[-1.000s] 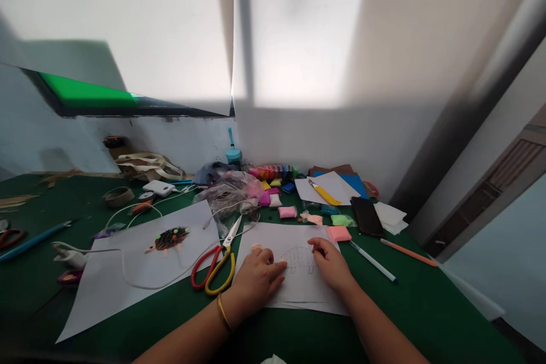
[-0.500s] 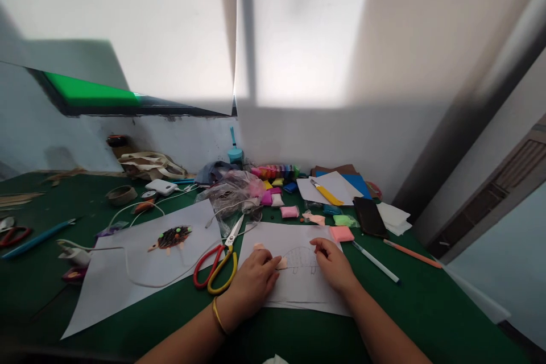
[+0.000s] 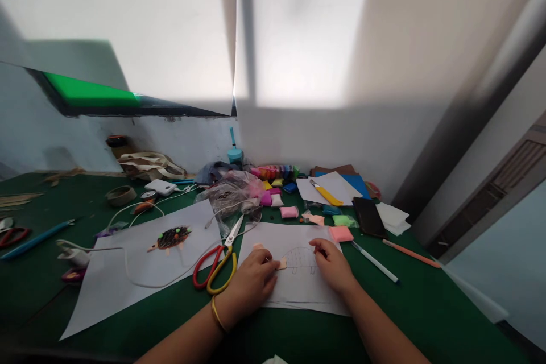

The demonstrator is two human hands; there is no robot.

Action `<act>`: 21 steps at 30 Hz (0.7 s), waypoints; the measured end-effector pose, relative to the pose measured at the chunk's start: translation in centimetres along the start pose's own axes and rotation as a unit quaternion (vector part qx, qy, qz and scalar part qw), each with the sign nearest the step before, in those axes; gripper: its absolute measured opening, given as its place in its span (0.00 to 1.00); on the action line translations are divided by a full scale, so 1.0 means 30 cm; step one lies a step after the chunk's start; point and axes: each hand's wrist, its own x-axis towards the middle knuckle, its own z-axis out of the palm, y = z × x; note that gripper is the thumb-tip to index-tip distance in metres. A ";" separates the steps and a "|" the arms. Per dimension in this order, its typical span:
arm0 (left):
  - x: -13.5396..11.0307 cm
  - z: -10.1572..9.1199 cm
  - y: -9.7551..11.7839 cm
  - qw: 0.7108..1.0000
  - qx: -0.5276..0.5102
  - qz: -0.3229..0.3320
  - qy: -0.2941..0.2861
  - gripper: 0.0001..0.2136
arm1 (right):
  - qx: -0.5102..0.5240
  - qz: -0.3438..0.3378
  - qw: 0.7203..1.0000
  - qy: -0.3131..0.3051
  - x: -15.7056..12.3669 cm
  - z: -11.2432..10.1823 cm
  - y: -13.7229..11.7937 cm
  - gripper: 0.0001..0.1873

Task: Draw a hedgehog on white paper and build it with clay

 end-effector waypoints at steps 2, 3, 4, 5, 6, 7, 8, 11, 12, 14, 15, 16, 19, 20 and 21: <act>0.001 0.003 0.003 1.000 0.010 0.005 0.005 0.13 | -0.003 -0.003 1.000 -0.004 0.000 0.001 0.000 0.19; 0.002 0.004 0.004 1.000 0.010 0.006 0.007 0.14 | -0.004 -0.005 1.000 -0.007 0.000 0.001 0.001 0.19; 0.002 0.005 0.005 1.000 0.009 0.005 0.010 0.15 | -0.006 -0.006 1.000 -0.009 -0.001 0.002 0.002 0.19; 0.001 0.006 0.005 1.000 0.008 0.006 0.013 0.16 | -0.007 -0.006 1.000 -0.010 -0.001 0.003 0.004 0.20; 0.000 0.006 0.006 1.000 0.008 0.009 0.015 0.16 | -0.008 -0.006 1.000 -0.009 -0.001 0.004 0.006 0.20; -0.002 0.006 0.006 1.000 0.010 0.014 0.017 0.15 | -0.009 -0.006 1.000 -0.009 -0.001 0.005 0.009 0.20; -0.005 0.006 0.006 1.000 0.012 0.020 0.018 0.13 | -0.009 -0.007 1.000 -0.009 0.000 0.006 0.011 0.19; -0.010 0.010 0.003 0.999 0.009 0.025 0.019 0.11 | -0.012 -0.008 1.000 -0.014 0.002 0.008 0.016 0.19; -0.008 0.010 0.000 1.000 0.004 0.017 0.022 0.12 | -0.014 -0.006 1.000 -0.015 0.003 0.009 0.016 0.19; 0.012 0.006 -0.010 1.000 -0.006 -0.011 0.023 0.16 | -0.019 -0.002 1.000 -0.015 0.004 0.009 0.014 0.19; 0.032 0.000 -0.018 0.999 -0.003 -0.027 0.022 0.17 | -0.021 0.000 1.000 -0.015 0.004 0.009 0.011 0.18; 0.058 -0.009 -0.027 0.999 0.011 -0.042 0.017 0.15 | -0.021 0.001 1.000 -0.016 0.004 0.010 0.009 0.18; 0.174 -0.048 -0.068 0.990 0.119 -0.068 0.020 0.09 | -0.025 0.001 1.000 -0.016 0.004 0.013 0.003 0.18; 0.219 -0.062 -0.086 0.988 0.133 -0.078 0.030 0.09 | -0.028 0.003 0.999 -0.016 0.005 0.014 0.002 0.18; 0.262 -0.073 -0.104 0.986 0.138 -0.083 0.035 0.09 | -0.033 0.004 0.999 -0.017 0.006 0.015 0.003 0.19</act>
